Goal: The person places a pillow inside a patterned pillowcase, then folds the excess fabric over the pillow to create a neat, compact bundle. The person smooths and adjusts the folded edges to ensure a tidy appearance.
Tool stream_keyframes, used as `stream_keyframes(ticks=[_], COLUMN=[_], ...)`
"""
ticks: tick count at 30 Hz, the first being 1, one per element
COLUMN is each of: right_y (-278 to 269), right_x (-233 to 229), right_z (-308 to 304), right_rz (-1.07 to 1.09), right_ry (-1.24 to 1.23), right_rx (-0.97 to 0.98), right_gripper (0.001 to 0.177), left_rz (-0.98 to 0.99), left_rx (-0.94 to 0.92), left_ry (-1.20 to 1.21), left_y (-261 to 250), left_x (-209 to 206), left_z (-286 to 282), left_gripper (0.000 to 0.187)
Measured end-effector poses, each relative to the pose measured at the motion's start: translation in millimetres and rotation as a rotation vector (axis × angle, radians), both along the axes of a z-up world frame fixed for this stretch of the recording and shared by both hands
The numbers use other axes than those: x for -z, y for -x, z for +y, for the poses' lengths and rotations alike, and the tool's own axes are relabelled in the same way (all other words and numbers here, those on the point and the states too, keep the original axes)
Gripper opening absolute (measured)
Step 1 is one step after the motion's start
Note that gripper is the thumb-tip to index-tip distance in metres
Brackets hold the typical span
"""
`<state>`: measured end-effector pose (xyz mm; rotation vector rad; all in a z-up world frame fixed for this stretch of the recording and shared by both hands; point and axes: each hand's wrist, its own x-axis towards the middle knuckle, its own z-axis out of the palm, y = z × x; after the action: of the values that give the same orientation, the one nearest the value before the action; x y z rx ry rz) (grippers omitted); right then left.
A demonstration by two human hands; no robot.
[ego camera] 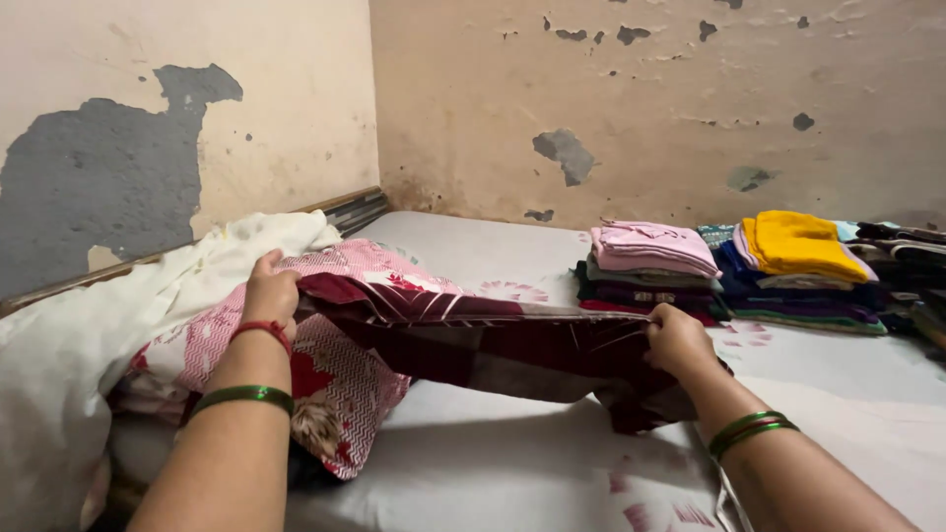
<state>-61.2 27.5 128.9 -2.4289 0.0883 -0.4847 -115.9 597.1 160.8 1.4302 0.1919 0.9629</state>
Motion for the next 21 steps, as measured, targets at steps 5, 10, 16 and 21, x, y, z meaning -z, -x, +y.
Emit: stream_keyframes(ticks=[5,10,16,21], right_y=[2.5,77.7,184.4,220.5], right_x=[-8.9,-8.9,72.5,119.7], right_z=[2.6,25.6,61.8,73.8], right_rz=[-0.519,-0.639,-0.255,-0.029], right_ry=[0.115,0.122,0.226,0.458], right_rx=[-0.051,-0.193,-0.21,-0.417], right_gripper=[0.017,0.014,0.011,0.027], left_rz=[-0.185,-0.021,0.525,0.885], left_rx=[0.347,0.331,-0.156,-0.522], left_ry=[0.108,-0.019,-0.745,-0.951], left_y=[-18.1,6.7,68.3,129.8], left_x=[-5.0,-21.2,15.5,52.5], left_z=[12.1,44.7,94.8,49.1], left_gripper=[0.023,0.025,0.036,0.041])
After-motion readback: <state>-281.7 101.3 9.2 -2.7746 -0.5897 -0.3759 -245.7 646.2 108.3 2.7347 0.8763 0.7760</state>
